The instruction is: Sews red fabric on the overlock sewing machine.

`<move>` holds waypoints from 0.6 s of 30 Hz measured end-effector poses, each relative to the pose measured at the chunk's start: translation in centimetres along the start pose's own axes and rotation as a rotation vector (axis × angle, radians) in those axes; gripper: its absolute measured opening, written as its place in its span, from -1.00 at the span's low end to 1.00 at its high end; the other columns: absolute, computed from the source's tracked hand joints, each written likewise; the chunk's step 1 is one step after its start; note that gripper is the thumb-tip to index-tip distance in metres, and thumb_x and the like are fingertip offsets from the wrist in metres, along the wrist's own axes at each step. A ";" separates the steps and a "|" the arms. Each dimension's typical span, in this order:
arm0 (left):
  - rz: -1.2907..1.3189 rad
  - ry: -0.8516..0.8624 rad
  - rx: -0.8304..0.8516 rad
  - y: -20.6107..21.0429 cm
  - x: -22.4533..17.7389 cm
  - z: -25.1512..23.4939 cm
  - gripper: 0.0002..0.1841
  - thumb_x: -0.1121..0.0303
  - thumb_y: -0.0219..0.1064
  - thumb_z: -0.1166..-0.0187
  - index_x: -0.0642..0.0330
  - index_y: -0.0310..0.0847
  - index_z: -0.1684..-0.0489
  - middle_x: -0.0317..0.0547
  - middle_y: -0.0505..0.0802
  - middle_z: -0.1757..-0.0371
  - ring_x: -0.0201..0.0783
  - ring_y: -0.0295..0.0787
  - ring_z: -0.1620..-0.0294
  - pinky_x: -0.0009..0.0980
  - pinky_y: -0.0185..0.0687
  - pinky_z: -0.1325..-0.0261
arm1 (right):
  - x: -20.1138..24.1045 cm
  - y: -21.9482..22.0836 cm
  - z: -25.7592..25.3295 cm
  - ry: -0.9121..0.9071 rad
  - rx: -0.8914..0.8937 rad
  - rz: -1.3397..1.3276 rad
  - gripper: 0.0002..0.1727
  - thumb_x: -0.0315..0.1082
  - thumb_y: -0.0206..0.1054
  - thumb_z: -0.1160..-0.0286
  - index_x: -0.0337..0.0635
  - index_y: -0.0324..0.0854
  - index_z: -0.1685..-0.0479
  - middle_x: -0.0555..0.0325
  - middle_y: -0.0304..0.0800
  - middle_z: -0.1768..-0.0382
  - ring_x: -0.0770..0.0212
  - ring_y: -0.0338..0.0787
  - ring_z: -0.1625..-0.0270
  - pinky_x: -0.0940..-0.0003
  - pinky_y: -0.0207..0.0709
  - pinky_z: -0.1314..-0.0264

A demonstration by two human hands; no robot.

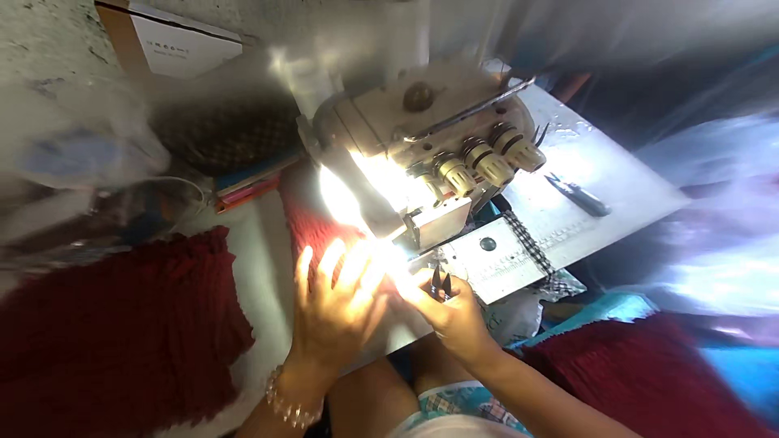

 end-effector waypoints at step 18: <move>0.001 0.008 0.123 -0.7 0.2 -0.6 -0.62 0.10 0.17 -0.64 -0.09 0.87 -0.19 -0.15 0.90 -0.26 0.08 0.76 -0.37 0.07 0.51 -0.44 | 0.4 0.9 -2.9 0.088 -0.044 -0.072 -0.62 -0.47 0.49 -0.22 0.11 0.43 0.78 0.55 0.45 0.73 0.70 0.40 0.67 0.76 0.26 0.60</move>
Point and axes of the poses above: each hand's wrist, its own z-axis away from the middle knuckle, its own y-axis out of the palm, x = y × z, the point moved 2 cm from there along -z, towards the middle knuckle
